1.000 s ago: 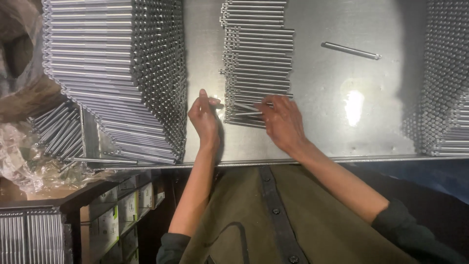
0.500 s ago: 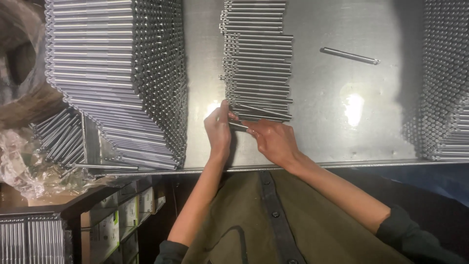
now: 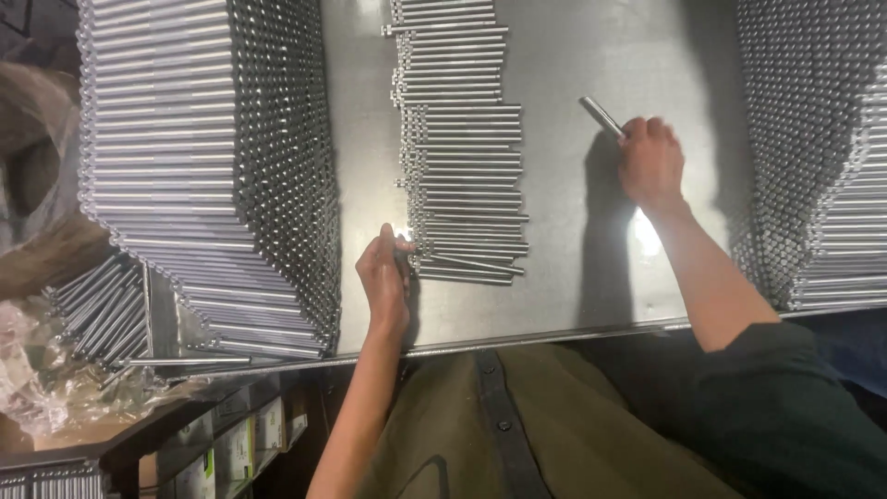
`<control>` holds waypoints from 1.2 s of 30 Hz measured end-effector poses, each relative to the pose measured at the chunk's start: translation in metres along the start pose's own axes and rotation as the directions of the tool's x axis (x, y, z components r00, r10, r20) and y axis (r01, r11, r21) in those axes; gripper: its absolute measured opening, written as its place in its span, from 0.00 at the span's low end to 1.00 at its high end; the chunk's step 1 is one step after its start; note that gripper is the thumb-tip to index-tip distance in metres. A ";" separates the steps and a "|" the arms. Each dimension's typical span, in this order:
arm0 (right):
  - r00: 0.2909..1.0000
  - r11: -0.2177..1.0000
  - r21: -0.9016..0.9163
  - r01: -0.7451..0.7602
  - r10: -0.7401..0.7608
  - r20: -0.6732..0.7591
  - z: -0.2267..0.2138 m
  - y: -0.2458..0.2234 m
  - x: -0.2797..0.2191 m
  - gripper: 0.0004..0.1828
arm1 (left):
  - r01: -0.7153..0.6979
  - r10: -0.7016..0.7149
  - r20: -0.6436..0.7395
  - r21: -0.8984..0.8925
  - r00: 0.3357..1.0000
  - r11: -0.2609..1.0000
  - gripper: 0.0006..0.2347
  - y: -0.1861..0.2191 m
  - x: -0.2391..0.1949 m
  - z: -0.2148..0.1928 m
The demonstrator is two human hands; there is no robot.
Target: The person is manually organizing small metal rods by picking them up from a central area and stacking them neatly into a larger pile on a metal workbench.
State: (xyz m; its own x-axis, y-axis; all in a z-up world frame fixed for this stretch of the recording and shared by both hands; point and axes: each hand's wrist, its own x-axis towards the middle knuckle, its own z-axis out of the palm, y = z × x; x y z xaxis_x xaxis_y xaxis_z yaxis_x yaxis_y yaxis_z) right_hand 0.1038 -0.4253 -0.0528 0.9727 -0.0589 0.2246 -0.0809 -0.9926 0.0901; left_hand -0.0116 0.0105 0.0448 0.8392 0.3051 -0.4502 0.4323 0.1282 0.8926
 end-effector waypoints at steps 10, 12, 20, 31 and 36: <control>0.955 0.070 0.997 0.012 0.296 -0.032 -0.160 -0.109 -0.032 0.25 | -0.008 0.007 -0.013 -0.072 1.000 0.997 0.23 0.020 -0.002 -0.002; 0.863 -0.566 0.737 -0.370 0.084 0.498 -0.185 -0.114 -0.034 0.53 | 0.018 -0.023 -0.038 -0.125 0.999 0.992 0.22 0.028 -0.006 -0.003; 0.908 0.130 0.955 -0.267 -0.299 0.294 -0.188 -0.192 -0.069 0.26 | -0.051 0.061 0.042 -0.195 0.997 0.979 0.18 0.030 0.013 0.029; 0.811 0.698 0.716 -0.019 -0.409 0.420 -0.207 -0.234 -0.068 0.13 | -0.140 0.129 -0.126 -0.081 0.984 0.987 0.19 0.019 0.035 0.038; 0.886 0.743 0.653 0.148 -0.392 0.246 -0.210 -0.240 -0.068 0.14 | -0.189 0.184 -0.206 -0.004 0.961 0.982 0.19 0.017 0.035 0.041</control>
State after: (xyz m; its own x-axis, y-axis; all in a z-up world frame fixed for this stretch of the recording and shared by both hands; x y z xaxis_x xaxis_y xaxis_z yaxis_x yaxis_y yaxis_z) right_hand 0.0115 -0.1610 0.1142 0.9474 0.3112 -0.0748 0.2255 -0.8150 -0.5338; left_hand 0.0389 -0.0157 0.0437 0.8181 0.5113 -0.2632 0.2643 0.0721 0.9617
